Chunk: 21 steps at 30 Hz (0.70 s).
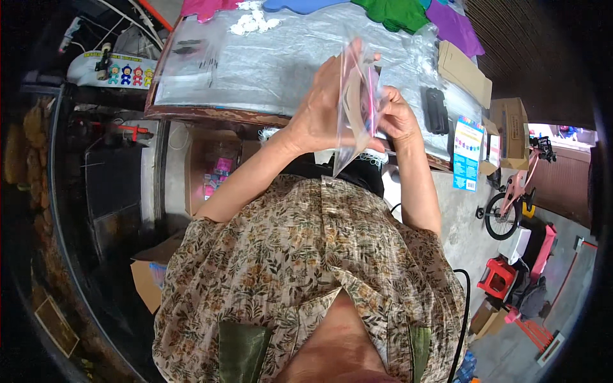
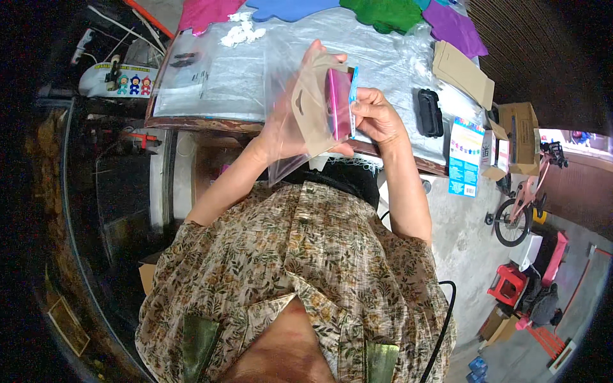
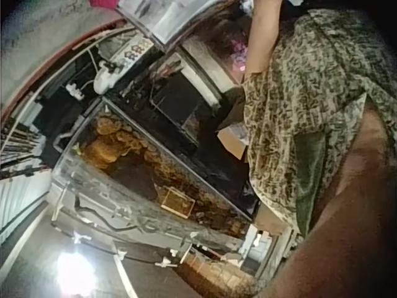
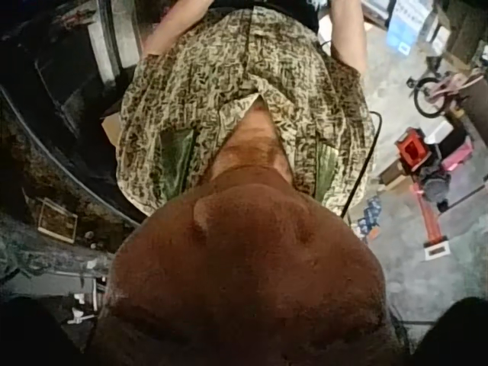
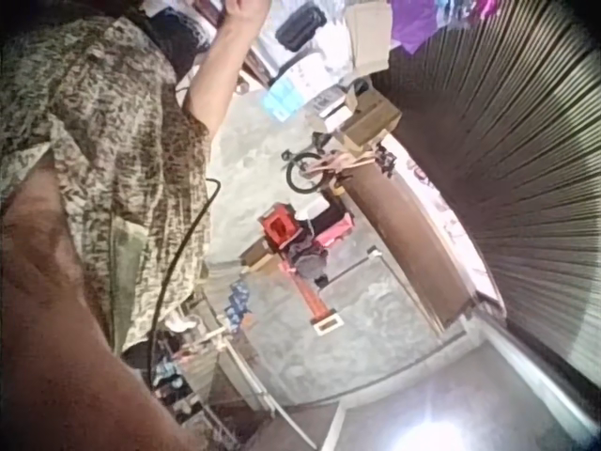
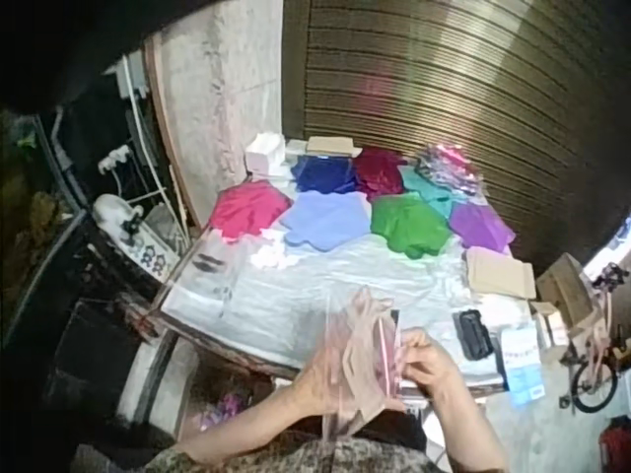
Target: Folding colorful plastic bags and placing them into clear plastic packaging with labels.
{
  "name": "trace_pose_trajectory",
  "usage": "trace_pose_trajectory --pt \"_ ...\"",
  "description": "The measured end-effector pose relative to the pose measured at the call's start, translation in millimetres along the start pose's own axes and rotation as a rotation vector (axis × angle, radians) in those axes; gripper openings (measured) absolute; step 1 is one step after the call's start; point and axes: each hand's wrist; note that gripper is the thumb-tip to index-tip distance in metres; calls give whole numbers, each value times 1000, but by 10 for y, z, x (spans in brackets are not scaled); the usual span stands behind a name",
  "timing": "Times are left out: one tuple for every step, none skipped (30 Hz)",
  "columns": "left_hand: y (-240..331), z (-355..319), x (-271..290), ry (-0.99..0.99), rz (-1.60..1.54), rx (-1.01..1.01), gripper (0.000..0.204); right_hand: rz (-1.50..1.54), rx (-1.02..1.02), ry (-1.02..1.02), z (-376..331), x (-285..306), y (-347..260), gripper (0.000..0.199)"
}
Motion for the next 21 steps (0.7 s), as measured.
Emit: trace_pose_trajectory --pt "13 3 -7 0 3 -1 136 0 1 -3 2 -34 2 35" --pt "31 1 -15 35 36 -8 125 -3 1 56 4 -62 4 34" --pt "60 1 -21 69 69 -16 114 -6 3 116 6 -87 6 33" --pt "74 34 -24 97 98 -31 103 -11 13 178 20 -102 -15 32" --pt "56 16 -24 87 99 -42 103 -11 28 177 32 -118 -32 32" --pt "5 -66 -12 139 -126 118 88 -73 59 267 49 -144 -38 28" --pt "-65 -152 -1 187 -351 280 73 -133 92 360 66 -172 -42 24" --pt "-141 -202 -1 231 -574 445 59 -192 124 454 84 -205 -46 20" --pt "-214 -243 -20 220 -569 445 59 -185 133 456 97 -270 -29 20" --pt "-295 -272 -51 286 -668 421 48 -227 134 507 119 -354 -16 17" --pt "-328 -264 -85 350 -769 398 38 -268 134 562 136 -434 -3 14" --pt "-359 -266 -114 415 -869 376 29 -308 133 617 153 -482 20 12" --pt "-385 -279 -138 406 -867 380 29 -301 138 622 168 -489 66 12" --pt "-370 -263 -164 438 -897 416 28 -243 159 635 179 -475 116 12" --pt "-348 -249 -188 472 -926 452 27 -186 178 648 193 -469 161 12" --pt "-335 -244 -211 507 -955 488 27 -129 196 660 203 -462 196 13" --pt "-332 -250 -233 501 -955 493 27 -125 199 664 214 -452 226 13" --pt "-331 -260 -255 495 -982 524 27 -105 216 678 227 -448 250 13" --pt "-329 -273 -266 490 -1007 554 26 -84 231 689 245 -448 275 13" --pt "-329 -284 -277 485 -1032 585 26 -64 247 700 252 -440 292 14" --pt "-330 -293 -290 483 -1031 588 26 -61 247 703 255 -424 304 14"
Point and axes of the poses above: each hand's wrist, its own z-axis towards the middle knuckle, its own x-axis out of the back of the hand, y = z × x, and after that the axes turned 1 degree about -x, right-handed
